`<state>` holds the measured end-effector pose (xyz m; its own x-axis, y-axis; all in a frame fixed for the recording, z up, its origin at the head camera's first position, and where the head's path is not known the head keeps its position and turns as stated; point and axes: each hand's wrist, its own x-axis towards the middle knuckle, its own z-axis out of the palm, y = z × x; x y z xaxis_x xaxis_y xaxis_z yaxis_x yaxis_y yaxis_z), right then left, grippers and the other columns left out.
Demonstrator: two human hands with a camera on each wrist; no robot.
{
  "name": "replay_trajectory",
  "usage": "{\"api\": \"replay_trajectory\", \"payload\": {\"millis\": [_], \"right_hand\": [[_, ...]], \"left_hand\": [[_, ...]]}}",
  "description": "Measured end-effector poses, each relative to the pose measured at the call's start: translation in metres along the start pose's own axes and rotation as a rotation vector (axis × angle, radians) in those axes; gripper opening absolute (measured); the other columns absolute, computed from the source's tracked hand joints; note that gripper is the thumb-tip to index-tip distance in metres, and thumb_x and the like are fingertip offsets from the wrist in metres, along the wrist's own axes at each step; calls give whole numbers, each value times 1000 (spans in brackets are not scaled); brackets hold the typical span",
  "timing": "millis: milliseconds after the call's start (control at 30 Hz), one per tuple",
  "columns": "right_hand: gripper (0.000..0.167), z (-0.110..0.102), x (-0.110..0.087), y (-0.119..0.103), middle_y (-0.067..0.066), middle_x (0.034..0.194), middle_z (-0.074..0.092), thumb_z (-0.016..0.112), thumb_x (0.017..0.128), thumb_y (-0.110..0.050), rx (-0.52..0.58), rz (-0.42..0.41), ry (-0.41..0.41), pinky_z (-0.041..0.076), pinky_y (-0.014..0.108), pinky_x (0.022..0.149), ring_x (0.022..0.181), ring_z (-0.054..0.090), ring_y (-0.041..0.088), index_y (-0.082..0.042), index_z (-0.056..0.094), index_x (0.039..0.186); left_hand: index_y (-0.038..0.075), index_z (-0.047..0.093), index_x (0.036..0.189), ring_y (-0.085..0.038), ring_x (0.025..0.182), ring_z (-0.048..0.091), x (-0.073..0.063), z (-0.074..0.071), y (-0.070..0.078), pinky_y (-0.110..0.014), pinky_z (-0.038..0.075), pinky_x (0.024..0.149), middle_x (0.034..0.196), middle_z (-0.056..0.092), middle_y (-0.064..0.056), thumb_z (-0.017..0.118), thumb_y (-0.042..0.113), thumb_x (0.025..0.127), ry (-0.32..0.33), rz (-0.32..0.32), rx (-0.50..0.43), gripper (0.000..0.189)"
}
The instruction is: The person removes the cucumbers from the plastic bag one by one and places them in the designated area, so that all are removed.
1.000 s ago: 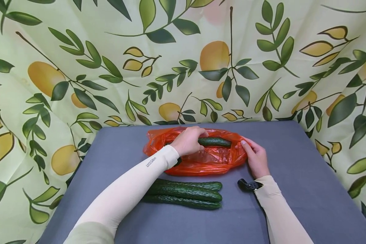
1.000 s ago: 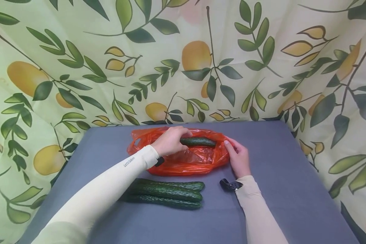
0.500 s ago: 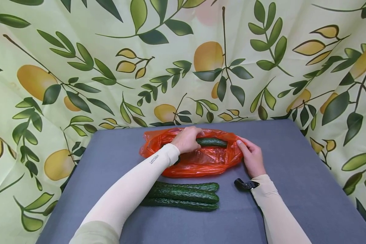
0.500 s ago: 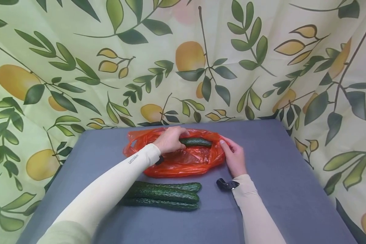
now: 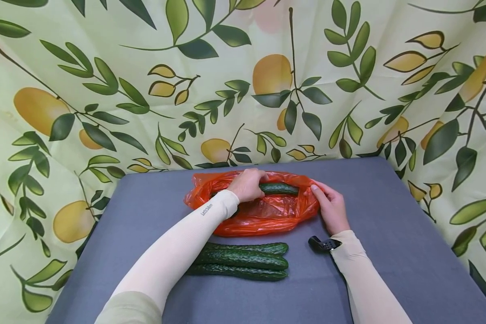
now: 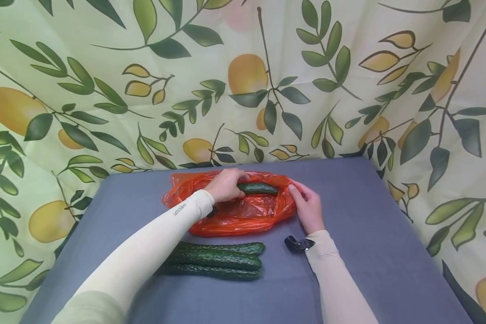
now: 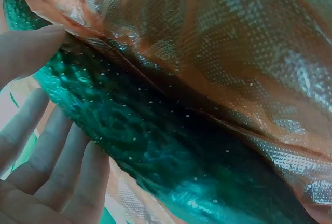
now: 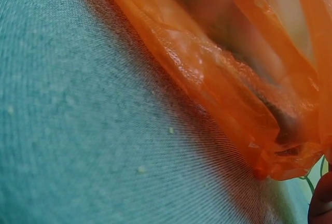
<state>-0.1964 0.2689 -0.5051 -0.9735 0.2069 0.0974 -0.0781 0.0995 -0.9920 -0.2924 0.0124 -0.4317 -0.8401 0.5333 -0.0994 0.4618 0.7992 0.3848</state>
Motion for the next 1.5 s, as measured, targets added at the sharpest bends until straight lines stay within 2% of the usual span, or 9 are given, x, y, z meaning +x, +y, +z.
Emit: {"api": "replay_trajectory", "payload": {"millis": [133, 367, 500, 733, 867, 1000, 1133, 1200, 1500], "right_hand": [[48, 1, 1, 0, -19, 99, 78, 62, 111, -33, 18, 3, -7, 57, 13, 86, 102, 71, -2, -4, 64, 149], [47, 2, 0, 0, 7, 142, 72, 62, 110, -37, -22, 18, 4, 55, 11, 92, 115, 66, -6, -9, 67, 148], [47, 1, 1, 1, 19, 144, 69, 61, 111, -36, -35, 10, 12, 53, 10, 95, 116, 65, -5, -8, 67, 148], [46, 2, 2, -3, 19, 150, 66, 61, 111, -35, -50, -16, 10, 47, 6, 101, 120, 62, -8, -9, 67, 148], [47, 5, 0, -6, 17, 149, 67, 65, 109, -36, -77, -7, 19, 49, 7, 97, 117, 63, -7, -11, 67, 148], [52, 10, -3, -12, 12, 145, 70, 73, 103, -42, -213, -17, 48, 50, 6, 88, 116, 67, 7, -16, 68, 148], [55, 16, -6, -16, 12, 141, 72, 77, 99, -44, -388, -38, 66, 45, 4, 84, 120, 69, 25, -19, 69, 147], [55, 18, -7, -16, 14, 141, 72, 78, 99, -42, -427, -40, 69, 42, 3, 84, 121, 70, 30, -17, 69, 147], [49, 17, -5, -15, 19, 140, 72, 75, 100, -27, -351, -14, 109, 45, 2, 79, 116, 69, 32, -11, 69, 146]], "left_hand": [[13, 74, 132, -22, 123, 69, 3, 3, -3, -42, 57, 107, 132, 75, -5, 87, 14, 89, -12, 4, 8, 45], [15, 75, 126, -21, 115, 71, 3, 4, -3, -43, 59, 100, 126, 77, -3, 87, 16, 89, -28, 10, 43, 39], [16, 75, 123, -20, 109, 71, 2, 3, -1, -43, 61, 94, 122, 77, -2, 88, 17, 89, -27, 25, 92, 36], [18, 73, 118, -18, 102, 70, -7, 1, -3, -44, 62, 89, 117, 75, 0, 89, 19, 87, 6, 26, 170, 34], [18, 74, 118, -18, 103, 71, -10, 0, -2, -45, 62, 89, 117, 76, 0, 89, 20, 87, 21, 20, 189, 35], [18, 74, 116, -17, 101, 71, -12, -1, 1, -45, 62, 87, 115, 76, 0, 88, 18, 87, 30, 18, 189, 33], [18, 74, 114, -18, 99, 71, -13, -1, 4, -45, 62, 85, 112, 76, 0, 88, 17, 87, 34, 27, 191, 31], [18, 74, 115, -18, 99, 71, -14, -2, 5, -46, 62, 85, 113, 75, 0, 88, 17, 87, 36, 28, 200, 31], [17, 73, 118, -19, 102, 71, -25, -10, 1, -45, 62, 86, 116, 74, -1, 87, 13, 87, 36, 60, 227, 34]]}}
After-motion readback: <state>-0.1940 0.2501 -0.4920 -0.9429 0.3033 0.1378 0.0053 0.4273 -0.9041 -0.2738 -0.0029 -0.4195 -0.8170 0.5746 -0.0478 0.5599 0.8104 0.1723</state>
